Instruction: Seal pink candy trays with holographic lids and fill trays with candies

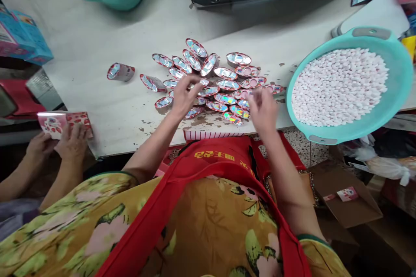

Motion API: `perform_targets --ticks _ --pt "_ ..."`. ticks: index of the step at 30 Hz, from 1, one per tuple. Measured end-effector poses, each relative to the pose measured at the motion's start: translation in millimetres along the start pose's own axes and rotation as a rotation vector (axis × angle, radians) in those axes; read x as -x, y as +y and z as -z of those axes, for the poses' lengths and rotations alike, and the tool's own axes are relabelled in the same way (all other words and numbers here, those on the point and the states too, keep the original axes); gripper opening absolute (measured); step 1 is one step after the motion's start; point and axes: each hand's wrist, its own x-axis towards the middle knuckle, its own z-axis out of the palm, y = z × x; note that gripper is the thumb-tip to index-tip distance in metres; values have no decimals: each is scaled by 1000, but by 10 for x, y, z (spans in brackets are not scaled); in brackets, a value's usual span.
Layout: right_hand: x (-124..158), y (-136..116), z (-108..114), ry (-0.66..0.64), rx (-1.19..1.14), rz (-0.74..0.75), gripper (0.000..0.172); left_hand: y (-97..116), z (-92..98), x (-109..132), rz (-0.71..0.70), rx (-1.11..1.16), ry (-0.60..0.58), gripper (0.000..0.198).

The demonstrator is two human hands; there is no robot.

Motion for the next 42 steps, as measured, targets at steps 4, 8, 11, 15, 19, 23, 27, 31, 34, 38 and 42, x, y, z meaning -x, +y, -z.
perform_targets --ticks 4,8,11,15,19,23,27,31,34,38,42 --pt "1269 400 -78 -198 -134 -206 42 -235 440 1349 232 11 -20 40" --pt "1605 710 -440 -271 -289 -421 61 -393 217 1830 395 221 -159 32" --pt "1641 722 -496 -268 -494 -444 55 -209 186 1796 127 336 -158 28" --pt "1879 557 -179 -63 -520 -245 26 273 540 1796 -244 274 -179 18" --pt "2127 390 181 172 -503 -93 15 619 768 1912 -318 267 -194 15" --pt "2199 315 308 255 -571 -159 29 744 641 1999 -166 344 -48 15" --pt "2176 272 283 230 -587 -361 29 753 479 1968 232 218 114 15" --pt "2182 246 257 112 -770 -573 35 610 412 1818 428 332 55 22" --pt "2237 222 228 103 -770 -610 36 430 367 1718 466 424 39 26" --pt "2332 155 103 51 -741 -535 49 220 302 1674 473 470 41 24" --pt "2440 83 -58 9 -674 -482 58 86 239 1693 526 472 33 19"
